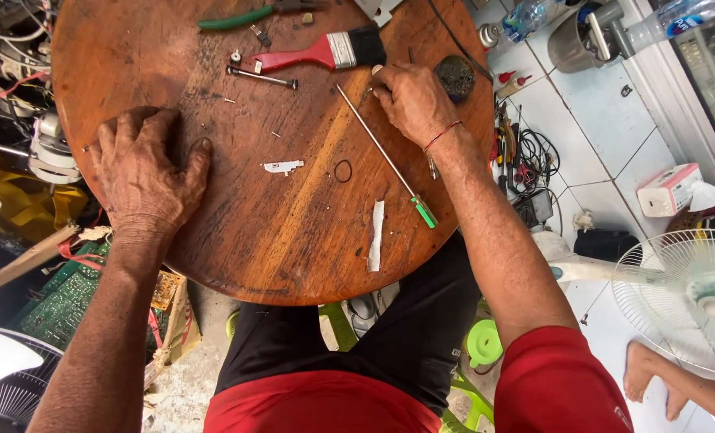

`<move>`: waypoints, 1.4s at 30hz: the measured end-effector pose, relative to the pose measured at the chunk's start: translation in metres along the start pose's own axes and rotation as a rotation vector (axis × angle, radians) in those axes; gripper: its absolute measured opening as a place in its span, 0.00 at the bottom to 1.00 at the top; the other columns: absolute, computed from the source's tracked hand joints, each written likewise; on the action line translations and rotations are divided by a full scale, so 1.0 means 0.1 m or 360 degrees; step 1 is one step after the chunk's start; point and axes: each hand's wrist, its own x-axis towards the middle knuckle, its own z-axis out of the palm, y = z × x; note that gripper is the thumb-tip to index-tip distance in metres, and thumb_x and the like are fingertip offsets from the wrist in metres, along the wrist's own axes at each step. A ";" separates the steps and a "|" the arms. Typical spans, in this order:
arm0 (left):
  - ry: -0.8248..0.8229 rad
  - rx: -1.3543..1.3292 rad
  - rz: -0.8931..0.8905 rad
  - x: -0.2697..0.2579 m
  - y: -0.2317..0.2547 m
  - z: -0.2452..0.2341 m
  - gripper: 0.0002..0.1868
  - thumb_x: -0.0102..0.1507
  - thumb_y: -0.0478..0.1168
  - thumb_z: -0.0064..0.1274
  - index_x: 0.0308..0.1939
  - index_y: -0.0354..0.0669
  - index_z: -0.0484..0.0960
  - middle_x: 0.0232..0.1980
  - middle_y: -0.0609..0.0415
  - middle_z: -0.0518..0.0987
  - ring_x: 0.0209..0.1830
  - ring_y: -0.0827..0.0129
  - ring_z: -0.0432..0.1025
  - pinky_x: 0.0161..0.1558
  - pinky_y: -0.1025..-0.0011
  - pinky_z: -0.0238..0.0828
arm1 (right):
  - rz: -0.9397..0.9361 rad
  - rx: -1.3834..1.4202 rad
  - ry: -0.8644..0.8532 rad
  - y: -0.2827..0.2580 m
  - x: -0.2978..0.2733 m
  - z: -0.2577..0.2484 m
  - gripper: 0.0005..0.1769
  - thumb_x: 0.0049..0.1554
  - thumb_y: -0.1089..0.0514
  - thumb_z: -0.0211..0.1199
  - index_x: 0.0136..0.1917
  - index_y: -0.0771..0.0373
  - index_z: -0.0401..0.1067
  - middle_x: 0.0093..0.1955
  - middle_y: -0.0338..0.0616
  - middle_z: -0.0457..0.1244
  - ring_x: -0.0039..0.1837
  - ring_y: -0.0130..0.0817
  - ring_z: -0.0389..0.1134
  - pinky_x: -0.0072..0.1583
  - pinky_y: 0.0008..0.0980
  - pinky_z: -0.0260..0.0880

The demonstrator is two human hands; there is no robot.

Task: Inspecting and soldering components on a circuit board at a workbench.

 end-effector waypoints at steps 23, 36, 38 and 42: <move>0.0046 -0.0038 0.0060 -0.01 -0.04 0.00 0.29 0.67 0.54 0.51 0.64 0.36 0.84 0.58 0.38 0.76 0.54 0.42 0.63 0.54 0.47 0.57 | -0.0482 -0.0340 -0.0246 -0.99 -0.51 0.23 0.05 0.61 0.59 0.62 0.45 0.63 0.70 0.44 0.45 0.62 0.44 0.43 0.66 0.45 0.43 0.74; 0.0004 -0.0026 -0.0040 0.01 -0.01 0.00 0.28 0.66 0.55 0.52 0.63 0.40 0.82 0.59 0.43 0.76 0.56 0.45 0.62 0.53 0.47 0.58 | -0.0262 -0.0099 -0.0430 -1.11 -0.06 0.24 0.10 0.68 0.54 0.61 0.52 0.62 0.76 0.48 0.43 0.66 0.45 0.35 0.72 0.46 0.38 0.79; -0.0011 -0.0039 -0.0038 0.00 0.00 -0.01 0.29 0.66 0.55 0.51 0.63 0.39 0.81 0.59 0.42 0.76 0.57 0.45 0.62 0.54 0.46 0.57 | -0.0256 -0.0076 -0.0368 -1.13 -0.01 0.29 0.10 0.67 0.54 0.61 0.56 0.61 0.77 0.49 0.43 0.67 0.45 0.36 0.72 0.47 0.41 0.79; 0.0031 -0.0009 0.0006 0.01 -0.01 0.01 0.29 0.67 0.57 0.49 0.62 0.40 0.82 0.59 0.42 0.77 0.57 0.44 0.64 0.54 0.46 0.58 | -0.0297 -0.0156 -0.0260 -1.11 0.19 0.47 0.16 0.65 0.50 0.63 0.63 0.57 0.78 0.65 0.53 0.68 0.59 0.45 0.73 0.64 0.57 0.69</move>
